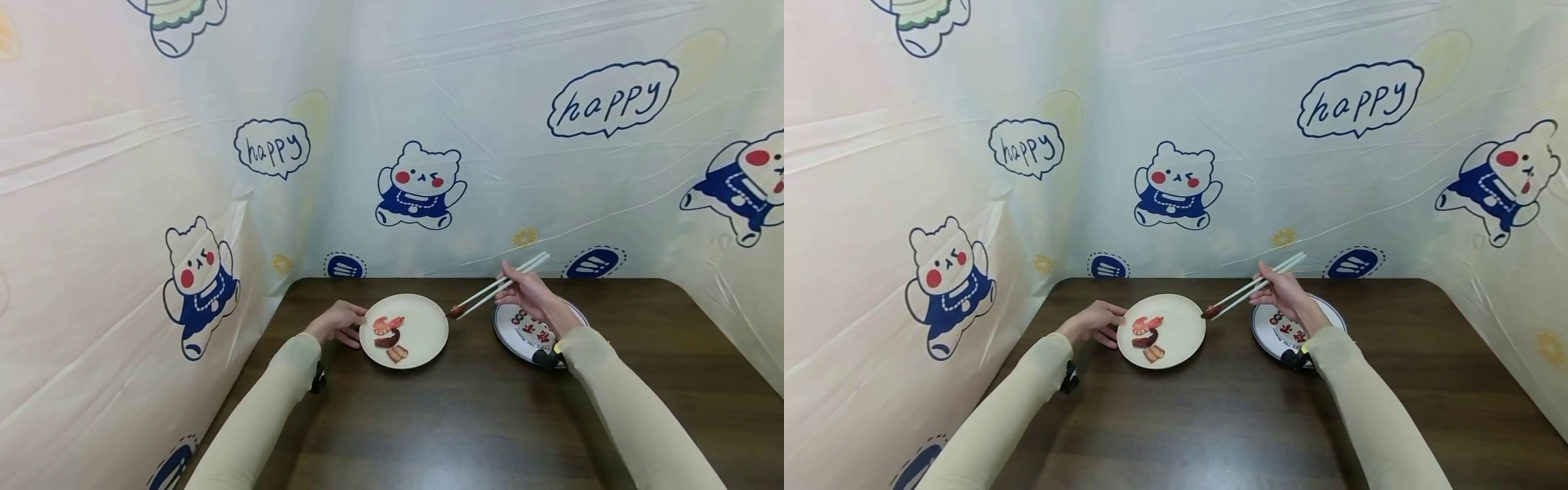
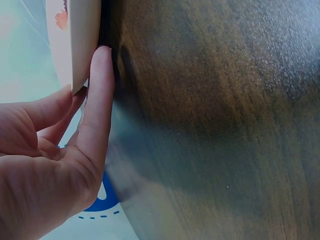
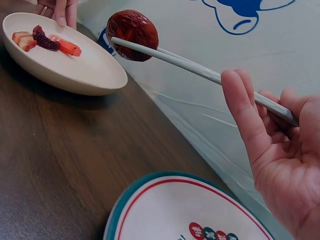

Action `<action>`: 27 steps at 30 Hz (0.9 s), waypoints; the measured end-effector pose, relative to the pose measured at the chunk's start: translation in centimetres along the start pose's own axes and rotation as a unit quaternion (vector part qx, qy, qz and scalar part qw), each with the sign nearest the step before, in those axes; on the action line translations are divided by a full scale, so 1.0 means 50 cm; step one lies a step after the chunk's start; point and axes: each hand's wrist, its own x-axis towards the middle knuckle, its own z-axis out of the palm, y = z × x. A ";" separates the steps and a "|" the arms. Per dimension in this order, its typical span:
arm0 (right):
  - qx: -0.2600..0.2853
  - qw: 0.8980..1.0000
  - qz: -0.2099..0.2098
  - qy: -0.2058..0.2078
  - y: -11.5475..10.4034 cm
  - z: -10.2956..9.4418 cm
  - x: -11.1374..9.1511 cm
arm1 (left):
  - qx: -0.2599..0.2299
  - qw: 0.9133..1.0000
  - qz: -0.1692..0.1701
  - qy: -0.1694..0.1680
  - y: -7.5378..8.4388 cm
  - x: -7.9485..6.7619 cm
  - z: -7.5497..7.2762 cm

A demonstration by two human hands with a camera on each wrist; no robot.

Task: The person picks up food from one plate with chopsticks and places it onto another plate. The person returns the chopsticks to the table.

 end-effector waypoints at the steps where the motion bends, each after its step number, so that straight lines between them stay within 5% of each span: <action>1: -0.003 1.000 -0.002 0.000 0.002 0.002 0.001 | 0.000 1.000 0.000 0.001 0.000 0.000 0.000; 27: -0.050 0.998 -0.030 0.034 0.067 0.057 0.032 | 0.001 1.000 -0.002 0.005 -0.001 0.000 0.000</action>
